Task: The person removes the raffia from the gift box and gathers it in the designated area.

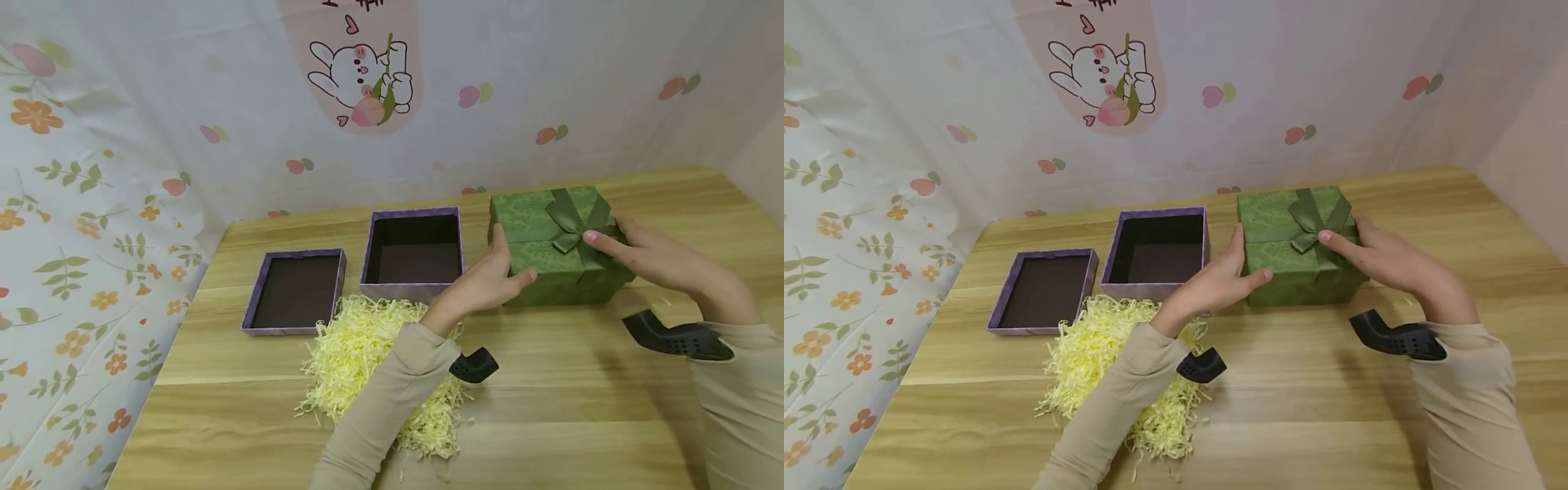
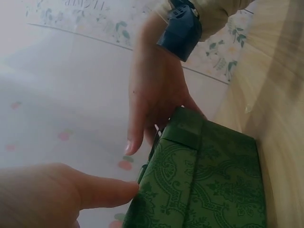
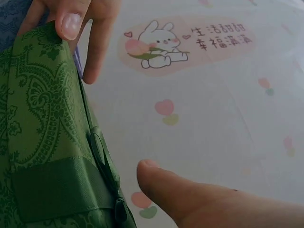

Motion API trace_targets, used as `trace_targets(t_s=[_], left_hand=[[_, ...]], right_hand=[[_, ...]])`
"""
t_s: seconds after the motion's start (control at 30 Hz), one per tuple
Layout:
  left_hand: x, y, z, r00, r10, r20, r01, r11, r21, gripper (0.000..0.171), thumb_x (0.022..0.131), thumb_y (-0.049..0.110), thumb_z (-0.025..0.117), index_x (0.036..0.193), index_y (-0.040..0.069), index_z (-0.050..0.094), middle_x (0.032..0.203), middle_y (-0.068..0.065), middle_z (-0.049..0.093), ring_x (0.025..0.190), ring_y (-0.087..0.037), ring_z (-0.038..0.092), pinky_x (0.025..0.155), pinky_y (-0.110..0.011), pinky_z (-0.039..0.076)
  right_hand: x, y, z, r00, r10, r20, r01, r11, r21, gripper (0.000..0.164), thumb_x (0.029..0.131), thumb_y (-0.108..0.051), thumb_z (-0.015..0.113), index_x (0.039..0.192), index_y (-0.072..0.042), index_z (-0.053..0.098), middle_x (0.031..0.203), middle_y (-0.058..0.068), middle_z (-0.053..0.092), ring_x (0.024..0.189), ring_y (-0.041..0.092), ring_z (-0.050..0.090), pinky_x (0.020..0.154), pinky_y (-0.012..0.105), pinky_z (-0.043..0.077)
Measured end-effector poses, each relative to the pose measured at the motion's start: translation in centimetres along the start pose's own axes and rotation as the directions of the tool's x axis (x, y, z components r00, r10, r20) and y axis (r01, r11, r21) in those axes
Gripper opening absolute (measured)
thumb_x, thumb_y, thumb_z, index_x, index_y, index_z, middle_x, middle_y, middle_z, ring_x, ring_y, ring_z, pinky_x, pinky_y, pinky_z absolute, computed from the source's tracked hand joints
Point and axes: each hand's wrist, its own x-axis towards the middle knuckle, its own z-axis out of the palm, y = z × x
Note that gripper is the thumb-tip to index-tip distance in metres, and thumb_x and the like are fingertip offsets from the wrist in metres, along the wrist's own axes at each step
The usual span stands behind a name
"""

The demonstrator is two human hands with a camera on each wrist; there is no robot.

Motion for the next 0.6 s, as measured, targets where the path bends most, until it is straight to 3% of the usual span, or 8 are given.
trace_targets(t_s=[0.07, 0.13, 0.23, 0.3, 0.4, 0.6], left_hand=[[0.08, -0.10, 0.06, 1.000, -0.008, -0.003, 0.008, 1.000, 0.002, 0.088, 0.097, 0.029, 0.051, 0.145, 0.007, -0.019, 0.152, -0.015, 0.010, 0.114, -0.023, 0.053, 0.088, -0.022, 0.041], [0.17, -0.19, 0.18, 1.000, -0.023, -0.005, 0.023, 1.000, -0.002, 0.087, 0.097, 0.030, 0.051, 0.146, 0.008, -0.018, 0.153, -0.012, 0.007, 0.116, -0.021, 0.052, 0.089, -0.023, 0.041], [0.23, -0.26, 0.40, 0.999, -0.043, -0.017, 0.043, 0.999, 0.002, 0.086, 0.096, 0.030, 0.051, 0.147, 0.010, -0.015, 0.154, -0.006, -0.005, 0.137, -0.009, 0.012, 0.106, -0.022, 0.025], [0.21, -0.29, 0.50, 0.999, -0.043, -0.020, 0.043, 0.999, -0.009, 0.085, 0.097, 0.030, 0.051, 0.147, 0.011, -0.014, 0.154, -0.004, -0.008, 0.137, -0.007, 0.003, 0.109, -0.023, 0.018], [0.05, -0.26, 0.44, 0.999, -0.026, -0.026, 0.025, 1.000, -0.013, 0.084, 0.097, 0.030, 0.050, 0.147, 0.011, -0.014, 0.154, -0.004, -0.008, 0.137, -0.007, 0.002, 0.109, -0.024, 0.017], [-0.15, 0.05, 0.27, 0.999, 0.017, -0.051, -0.017, 1.000, -0.004, 0.082, 0.097, 0.027, 0.051, 0.147, 0.009, -0.011, 0.154, -0.003, -0.007, 0.137, -0.006, 0.001, 0.109, -0.022, 0.015]], right_hand=[[0.14, 0.27, 0.04, 1.000, -0.009, 0.000, 0.009, 1.000, 0.030, 0.081, 0.099, -0.048, 0.029, 0.144, 0.005, -0.012, 0.145, 0.038, -0.003, 0.129, 0.057, 0.003, 0.092, 0.071, 0.016], [0.30, 0.43, 0.05, 1.000, -0.024, -0.007, 0.024, 0.998, 0.057, 0.079, 0.100, -0.047, 0.029, 0.145, 0.004, -0.012, 0.145, 0.037, -0.003, 0.130, 0.056, 0.002, 0.093, 0.071, 0.016], [0.47, 0.47, 0.07, 0.999, -0.030, -0.019, 0.031, 0.997, 0.068, 0.078, 0.100, -0.046, 0.029, 0.145, 0.003, -0.012, 0.146, 0.037, -0.003, 0.130, 0.055, 0.002, 0.093, 0.072, 0.016], [0.53, 0.45, 0.07, 0.999, -0.029, -0.023, 0.031, 0.997, 0.068, 0.078, 0.100, -0.046, 0.029, 0.145, 0.003, -0.012, 0.146, 0.036, -0.003, 0.130, 0.055, 0.002, 0.093, 0.072, 0.016], [0.53, 0.42, 0.09, 0.999, -0.019, -0.033, 0.021, 0.998, 0.067, 0.080, 0.099, -0.047, 0.030, 0.145, 0.003, -0.013, 0.145, 0.037, -0.003, 0.130, 0.056, 0.002, 0.093, 0.072, 0.016], [0.50, 0.40, 0.21, 0.993, -0.045, -0.108, 0.050, 0.998, 0.047, 0.079, 0.099, -0.043, 0.037, 0.146, 0.002, -0.009, 0.142, 0.039, 0.013, 0.127, 0.057, 0.014, 0.091, 0.070, 0.021]])
